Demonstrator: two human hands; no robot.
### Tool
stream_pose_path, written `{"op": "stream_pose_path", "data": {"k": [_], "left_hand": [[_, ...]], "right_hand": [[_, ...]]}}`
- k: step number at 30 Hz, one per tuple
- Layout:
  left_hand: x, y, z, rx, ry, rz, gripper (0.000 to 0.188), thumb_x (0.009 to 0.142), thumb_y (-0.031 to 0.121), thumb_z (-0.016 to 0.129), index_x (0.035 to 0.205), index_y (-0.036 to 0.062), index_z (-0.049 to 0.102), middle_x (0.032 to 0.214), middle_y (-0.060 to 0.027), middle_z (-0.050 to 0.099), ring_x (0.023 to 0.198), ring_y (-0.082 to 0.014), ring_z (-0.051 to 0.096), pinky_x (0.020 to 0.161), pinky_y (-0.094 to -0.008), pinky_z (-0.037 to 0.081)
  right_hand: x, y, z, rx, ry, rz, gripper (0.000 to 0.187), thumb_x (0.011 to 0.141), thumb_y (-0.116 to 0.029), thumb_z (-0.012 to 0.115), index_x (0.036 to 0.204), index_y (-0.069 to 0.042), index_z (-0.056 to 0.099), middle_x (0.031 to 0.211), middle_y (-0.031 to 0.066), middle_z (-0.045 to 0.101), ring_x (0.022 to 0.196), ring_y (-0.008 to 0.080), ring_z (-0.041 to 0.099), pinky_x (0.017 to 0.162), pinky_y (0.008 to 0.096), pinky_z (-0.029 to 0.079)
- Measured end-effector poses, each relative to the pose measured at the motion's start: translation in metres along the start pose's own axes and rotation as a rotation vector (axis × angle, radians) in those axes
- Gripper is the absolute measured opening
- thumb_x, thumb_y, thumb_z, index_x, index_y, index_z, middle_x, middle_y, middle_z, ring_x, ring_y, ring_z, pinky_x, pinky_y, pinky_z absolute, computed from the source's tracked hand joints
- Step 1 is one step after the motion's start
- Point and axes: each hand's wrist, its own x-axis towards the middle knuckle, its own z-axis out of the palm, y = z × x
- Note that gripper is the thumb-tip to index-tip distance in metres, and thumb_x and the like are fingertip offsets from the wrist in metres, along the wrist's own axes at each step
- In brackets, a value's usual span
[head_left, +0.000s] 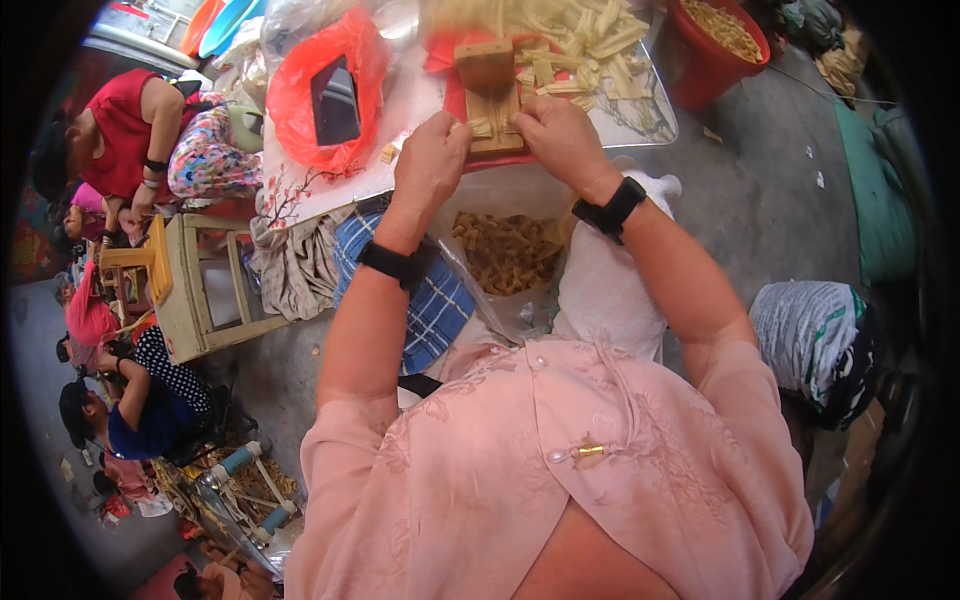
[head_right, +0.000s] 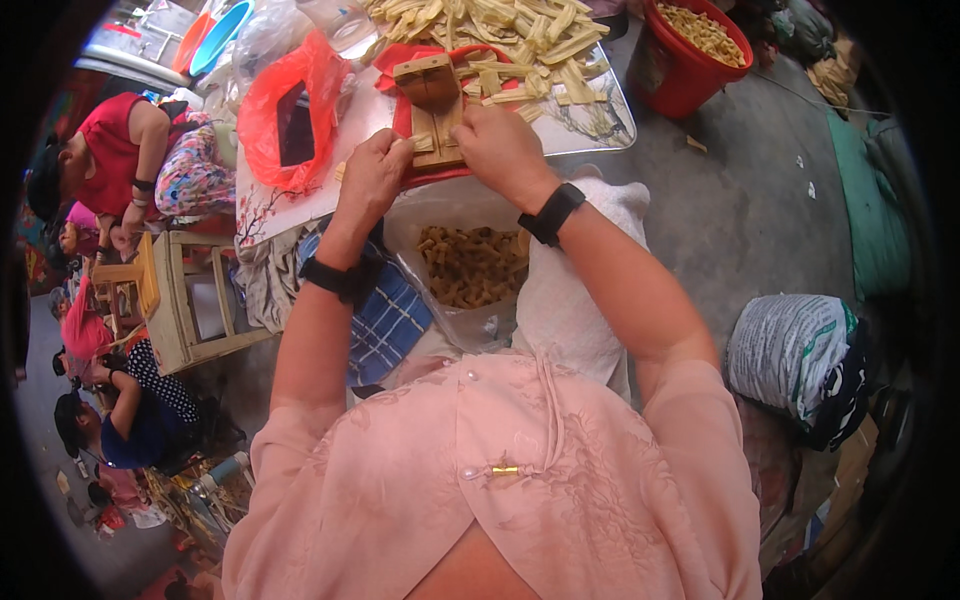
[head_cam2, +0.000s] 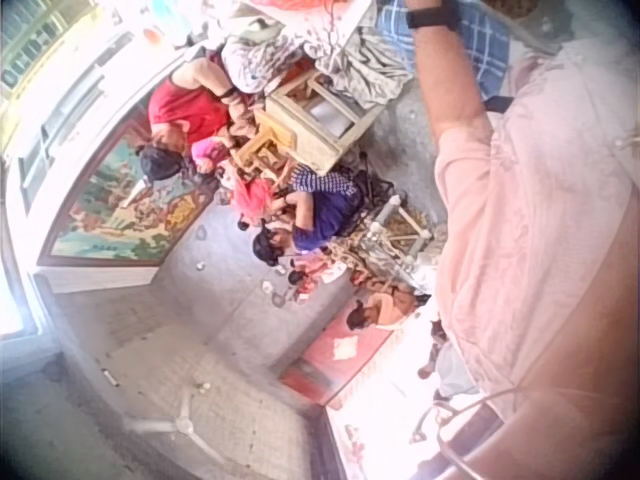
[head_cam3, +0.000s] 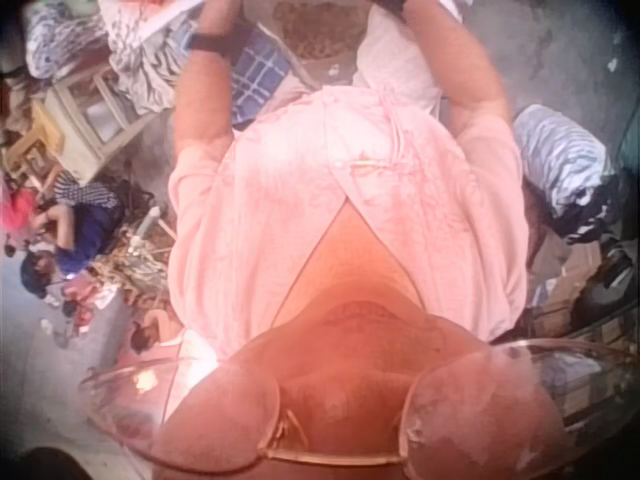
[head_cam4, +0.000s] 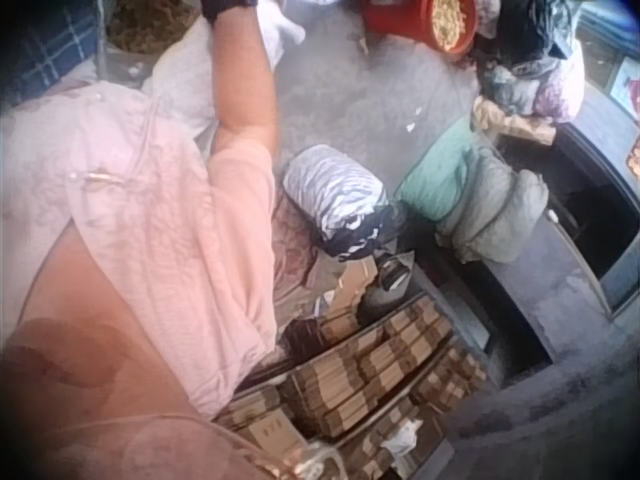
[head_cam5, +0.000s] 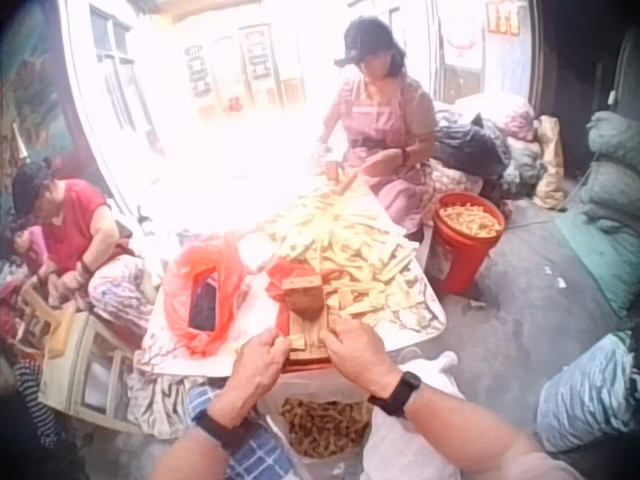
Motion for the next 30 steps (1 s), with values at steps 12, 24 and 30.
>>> {"op": "stream_pose_path", "data": {"k": [12, 24, 30], "left_hand": [[-0.106, 0.011, 0.009, -1.459, -0.359, -0.327, 0.036, 0.096, 0.030, 0.044, 0.121, 0.0035, 0.049, 0.103, -0.0050, 0.060, 0.092, -0.0148, 0.059, 0.081, -0.0270, 0.047], [-0.110, 0.031, 0.000, -1.121, -0.489, -0.368, 0.017, 0.091, 0.015, 0.047, 0.096, 0.0050, 0.060, 0.086, -0.0011, 0.060, 0.079, -0.0112, 0.057, 0.070, -0.0285, 0.046], [-0.105, 0.040, -0.009, -0.277, 0.310, 0.290, 0.021, 0.082, 0.005, 0.049, 0.102, 0.0011, 0.057, 0.087, -0.0150, 0.057, 0.079, -0.0316, 0.056, 0.074, -0.0359, 0.045]], "right_hand": [[-0.069, -0.079, -0.010, 0.453, 0.088, -0.520, 0.008, 0.081, -0.008, 0.059, 0.088, -0.006, 0.062, 0.083, 0.0101, 0.061, 0.080, 0.0293, 0.059, 0.072, 0.0355, 0.048], [-0.075, -0.082, -0.018, 0.616, -0.070, -0.230, 0.020, 0.094, -0.019, 0.052, 0.092, 0.000, 0.058, 0.071, 0.0000, 0.053, 0.067, 0.0063, 0.047, 0.059, 0.0220, 0.041], [-0.070, -0.066, -0.008, 1.081, -0.206, 0.313, 0.022, 0.094, -0.022, 0.051, 0.080, -0.006, 0.057, 0.068, 0.0036, 0.057, 0.050, 0.0093, 0.049, 0.046, 0.0231, 0.042]]}}
